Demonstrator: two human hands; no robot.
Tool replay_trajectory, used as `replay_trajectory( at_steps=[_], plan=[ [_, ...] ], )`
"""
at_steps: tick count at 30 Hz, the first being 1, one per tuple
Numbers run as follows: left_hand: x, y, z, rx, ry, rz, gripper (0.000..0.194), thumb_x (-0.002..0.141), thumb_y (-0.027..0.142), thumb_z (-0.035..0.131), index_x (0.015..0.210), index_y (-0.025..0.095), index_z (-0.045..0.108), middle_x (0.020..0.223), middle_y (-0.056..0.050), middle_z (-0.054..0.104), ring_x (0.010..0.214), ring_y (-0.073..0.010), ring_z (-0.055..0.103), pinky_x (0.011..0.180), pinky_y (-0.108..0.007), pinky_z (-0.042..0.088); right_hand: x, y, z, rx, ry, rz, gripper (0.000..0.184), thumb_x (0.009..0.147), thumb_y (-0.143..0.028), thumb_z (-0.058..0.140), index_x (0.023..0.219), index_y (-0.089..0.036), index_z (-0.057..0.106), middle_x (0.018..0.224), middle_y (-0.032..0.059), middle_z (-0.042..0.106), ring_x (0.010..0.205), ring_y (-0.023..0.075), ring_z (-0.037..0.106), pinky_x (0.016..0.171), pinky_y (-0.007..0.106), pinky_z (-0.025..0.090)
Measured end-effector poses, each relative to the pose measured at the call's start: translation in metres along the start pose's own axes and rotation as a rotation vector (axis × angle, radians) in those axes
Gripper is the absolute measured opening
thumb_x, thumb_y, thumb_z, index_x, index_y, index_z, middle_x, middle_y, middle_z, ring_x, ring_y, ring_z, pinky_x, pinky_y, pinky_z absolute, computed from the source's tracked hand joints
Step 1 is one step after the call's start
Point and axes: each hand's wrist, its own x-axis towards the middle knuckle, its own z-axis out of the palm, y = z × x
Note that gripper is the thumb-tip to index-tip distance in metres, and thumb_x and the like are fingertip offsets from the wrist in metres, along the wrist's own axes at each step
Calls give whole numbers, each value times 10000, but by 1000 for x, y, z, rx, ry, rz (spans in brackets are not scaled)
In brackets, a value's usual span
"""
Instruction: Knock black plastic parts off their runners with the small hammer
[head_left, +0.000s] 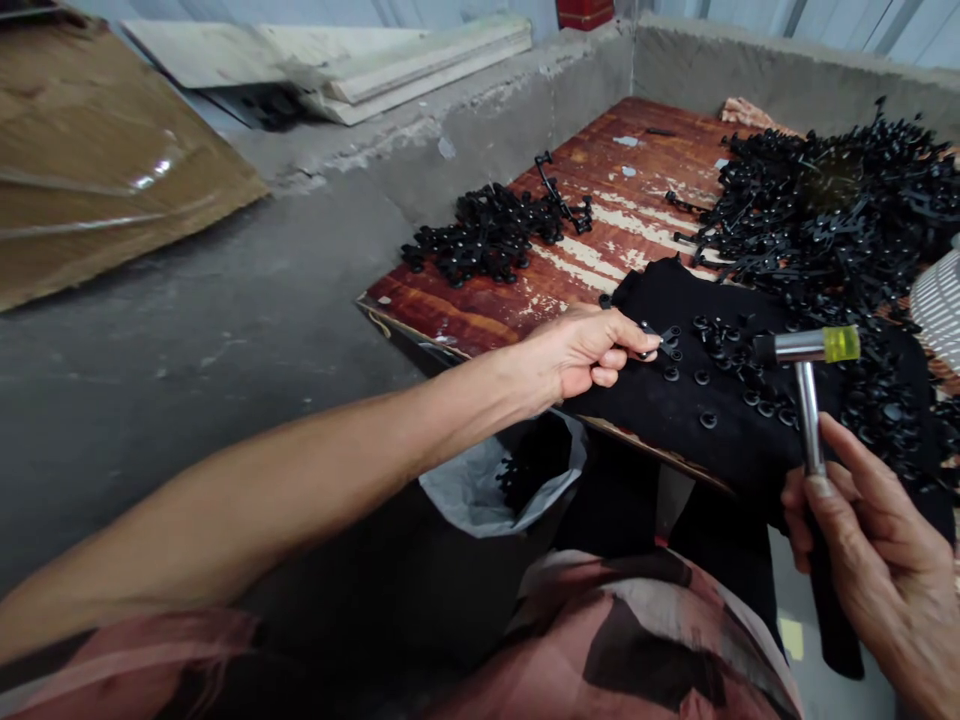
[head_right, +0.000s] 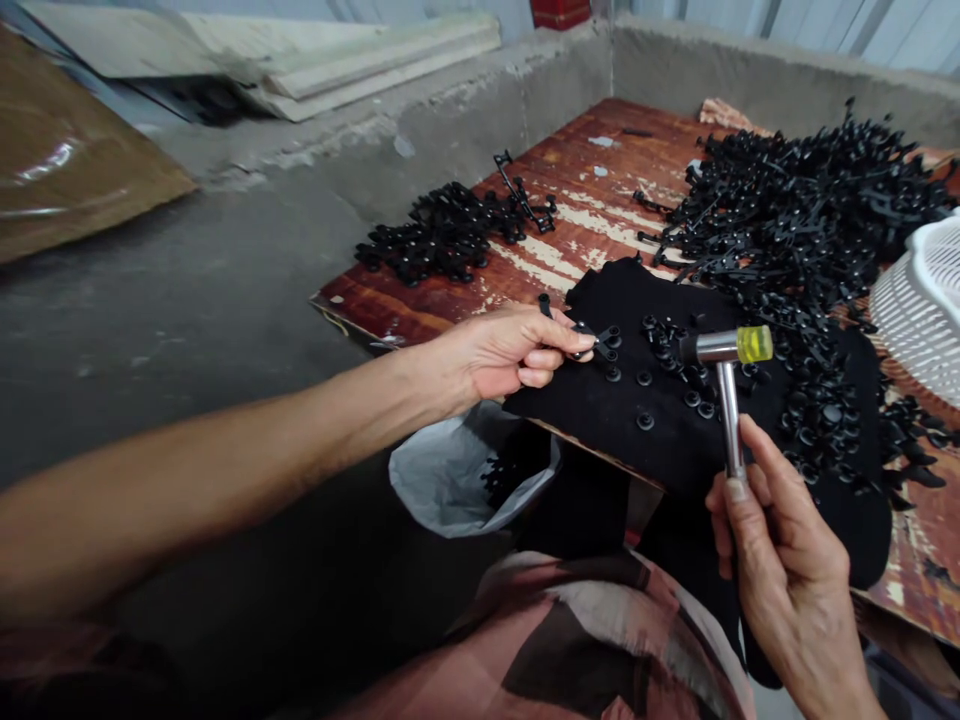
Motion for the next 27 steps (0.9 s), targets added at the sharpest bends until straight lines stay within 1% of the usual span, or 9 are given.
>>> replay_trajectory(
  at_steps=[6,11,14,22,27],
  plan=[
    [-7,-11,6,-111,72,58,293,699,-26,605,511,131,444,463,60,438,309,11,266,283,-117,168,0,5,0,-2,-14,8,448,920,-365,623,1356,-316,530,714,-11,603,471,112,499,363,184,463],
    [-12,-20,9,-179,92,85,301,687,-17,638,525,139,439,437,88,406,310,9,285,288,-120,183,-1,5,-2,-8,-20,11,437,919,-375,622,1346,-342,538,732,-10,609,478,107,505,361,174,457],
    [-13,-22,10,-190,107,87,310,680,-22,643,522,142,434,433,90,406,309,6,283,288,-126,180,-1,6,-3,-19,-33,3,438,926,-376,611,1355,-351,526,757,-7,611,481,105,503,367,178,457],
    [-14,-21,15,-177,131,95,312,686,-24,639,513,141,439,431,84,409,312,-1,285,294,-137,183,-1,7,-5,-41,-32,-2,439,917,-383,617,1347,-339,539,741,-2,608,494,115,512,371,180,434],
    [-15,-22,16,-168,139,99,283,703,-9,630,526,137,464,440,76,425,313,-2,294,297,-141,190,-1,8,-5,-28,-47,-13,442,923,-370,612,1356,-342,529,739,-7,601,493,115,508,393,188,457]
  ],
)
